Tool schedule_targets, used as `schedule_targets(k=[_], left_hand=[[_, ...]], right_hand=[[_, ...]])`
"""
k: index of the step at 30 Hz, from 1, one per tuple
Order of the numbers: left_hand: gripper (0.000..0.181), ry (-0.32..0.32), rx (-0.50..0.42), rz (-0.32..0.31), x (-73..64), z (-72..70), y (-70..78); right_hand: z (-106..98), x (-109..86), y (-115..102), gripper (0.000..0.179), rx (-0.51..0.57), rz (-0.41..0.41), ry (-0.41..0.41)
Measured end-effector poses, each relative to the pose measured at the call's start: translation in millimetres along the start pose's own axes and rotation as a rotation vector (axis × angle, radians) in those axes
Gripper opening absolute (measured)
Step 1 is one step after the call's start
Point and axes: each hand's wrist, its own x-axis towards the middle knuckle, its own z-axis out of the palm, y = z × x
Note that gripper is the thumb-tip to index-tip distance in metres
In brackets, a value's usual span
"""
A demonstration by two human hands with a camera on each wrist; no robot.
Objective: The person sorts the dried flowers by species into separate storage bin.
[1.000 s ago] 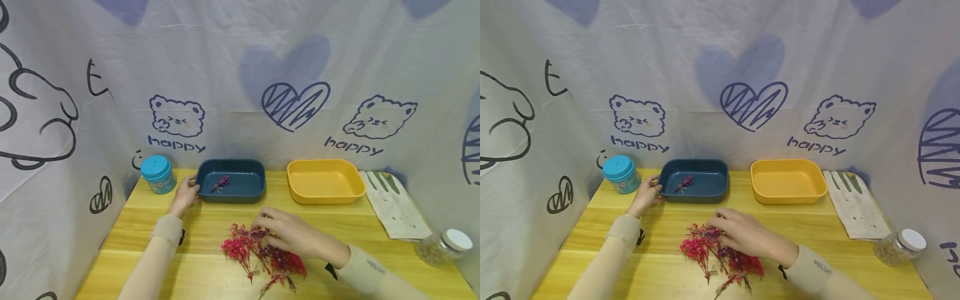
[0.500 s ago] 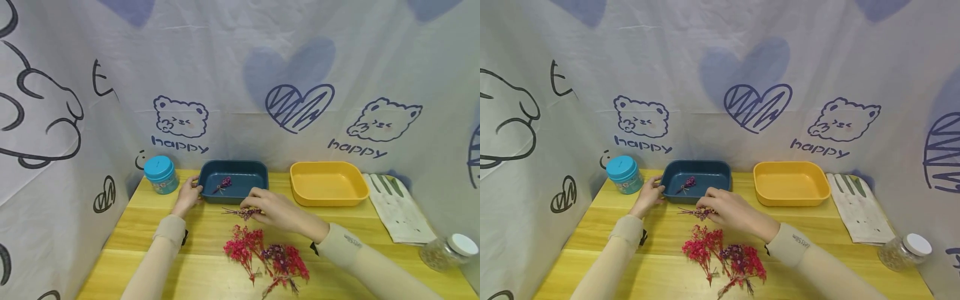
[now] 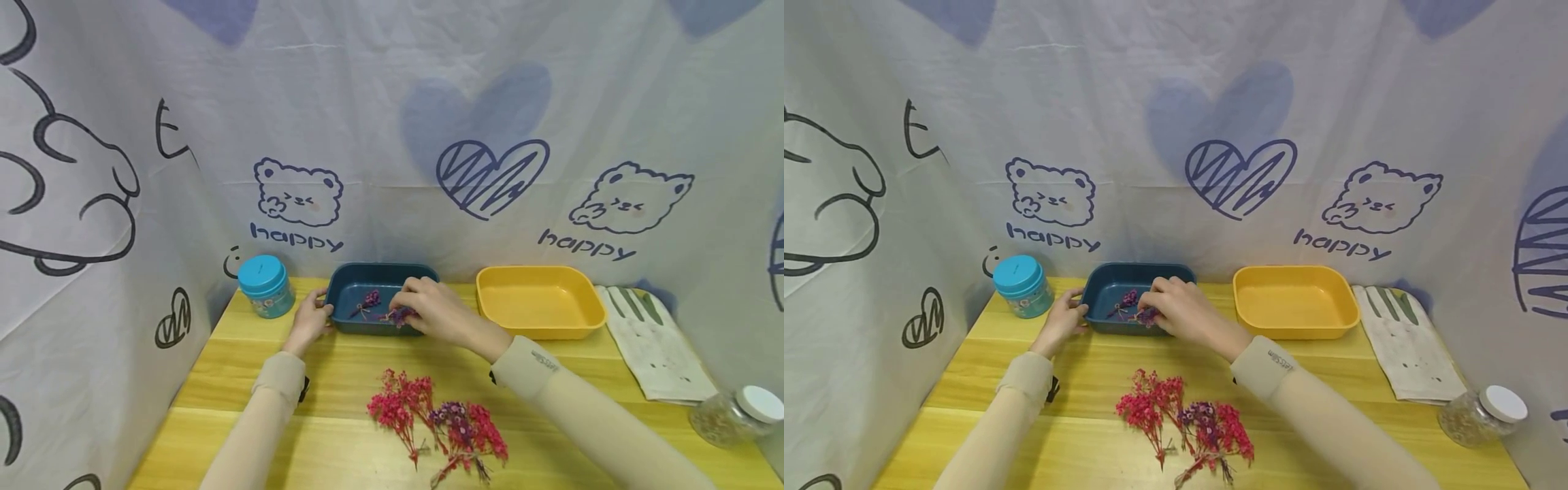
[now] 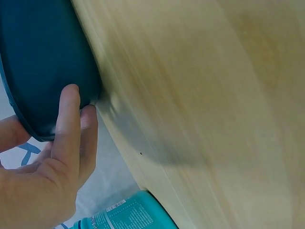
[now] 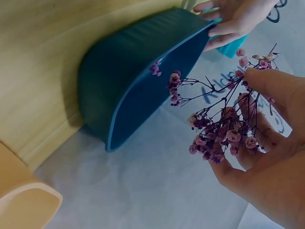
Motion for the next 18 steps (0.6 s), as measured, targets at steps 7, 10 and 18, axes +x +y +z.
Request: schedule_targets(k=[7,10,18], left_hand=[[0.052,0.009,-0.008,-0.004,-0.8,-0.2,1.4],[0.052,0.01,-0.007,-0.003,-0.9,-0.1,1.7],[0.052,0.009,0.001,-0.001,-1.6,1.1,0.8]], right_hand=[[7.5,13.1,11.0,0.023,-0.022,0.016,-0.007],[12.5,18.2,15.0,0.022,-0.047,0.022,-0.004],[27.3,31.9,26.7,0.021,-0.109,0.071,-0.027]])
